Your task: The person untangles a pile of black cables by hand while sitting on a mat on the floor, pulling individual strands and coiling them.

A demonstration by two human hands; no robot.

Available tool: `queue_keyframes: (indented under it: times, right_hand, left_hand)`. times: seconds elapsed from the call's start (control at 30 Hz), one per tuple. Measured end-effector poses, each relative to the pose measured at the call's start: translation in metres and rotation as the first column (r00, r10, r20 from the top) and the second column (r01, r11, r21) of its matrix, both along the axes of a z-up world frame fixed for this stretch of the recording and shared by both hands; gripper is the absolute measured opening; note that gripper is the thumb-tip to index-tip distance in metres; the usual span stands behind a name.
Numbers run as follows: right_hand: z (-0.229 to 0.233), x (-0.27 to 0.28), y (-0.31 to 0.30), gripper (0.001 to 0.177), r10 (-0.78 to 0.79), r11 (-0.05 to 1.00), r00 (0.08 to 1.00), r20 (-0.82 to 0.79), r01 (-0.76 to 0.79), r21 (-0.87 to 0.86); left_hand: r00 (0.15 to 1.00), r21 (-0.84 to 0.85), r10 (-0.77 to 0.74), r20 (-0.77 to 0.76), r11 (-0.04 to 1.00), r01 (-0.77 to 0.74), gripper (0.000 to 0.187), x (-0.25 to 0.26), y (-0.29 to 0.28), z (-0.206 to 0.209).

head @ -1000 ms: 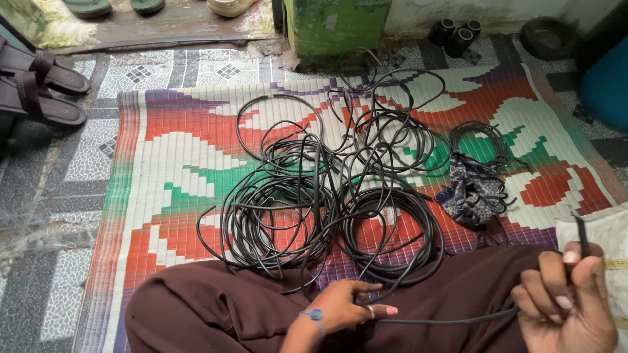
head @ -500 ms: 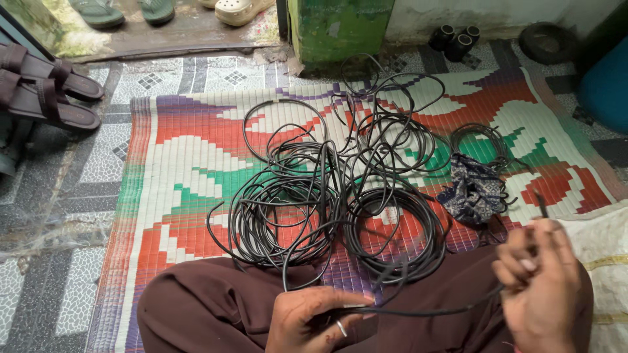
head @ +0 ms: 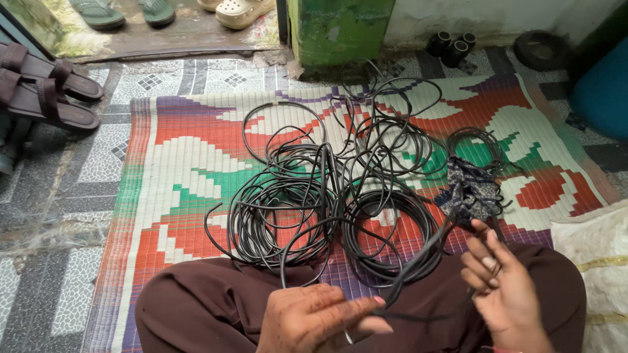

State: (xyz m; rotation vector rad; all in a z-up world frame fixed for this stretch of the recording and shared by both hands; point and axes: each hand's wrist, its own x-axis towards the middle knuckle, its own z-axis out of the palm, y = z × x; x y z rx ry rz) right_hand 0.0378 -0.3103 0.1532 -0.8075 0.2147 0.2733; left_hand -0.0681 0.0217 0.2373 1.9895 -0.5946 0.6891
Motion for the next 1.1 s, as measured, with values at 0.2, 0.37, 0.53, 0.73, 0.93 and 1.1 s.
queue_keyframes:
  times: [0.2, 0.37, 0.53, 0.73, 0.93, 1.1]
  right_hand:
    - [-0.016, 0.02, -0.065, 0.018, -0.034, 0.845, 0.997, -0.075, 0.069, 0.53]
    - [-0.011, 0.011, -0.055, 0.029, -0.368, 0.912, 0.885, 0.283, 0.285, 0.295]
    - [0.02, 0.001, -0.018, 0.052, -0.343, 0.936, 0.896, 0.281, 0.353, 0.017]
    - [0.034, -0.022, 0.054, 0.088, 0.006, 0.863, 0.859, 0.512, 0.254, -0.436]
    - [0.026, -0.047, 0.104, 0.072, 0.759, 0.408, 0.351, 0.549, 0.401, -0.82]
    - [-0.003, -0.034, 0.073, 0.052, 0.145, 0.694, 0.862, 0.485, 0.26, -0.671]
  left_hand:
    - [0.983, 0.083, 0.108, -0.148, 0.992, -0.096, 0.024, 0.004, 0.007, -0.036]
    - [0.964, 0.17, 0.046, -0.261, 0.985, -0.001, 0.018, 0.004, -0.004, -0.058]
    - [0.895, 0.001, -0.143, -0.423, 0.987, 0.158, 0.016, 0.004, -0.003, -0.054]
    - [0.764, -0.429, -0.302, -0.57, 0.903, 0.037, 0.025, 0.011, -0.022, -0.053]
    - [0.576, -0.806, -0.564, -0.592, 0.436, -0.401, 0.033, 0.036, -0.034, -0.053]
    - [0.761, -0.844, -0.468, -0.449, -0.058, -0.533, 0.018, 0.041, 0.017, -0.087]
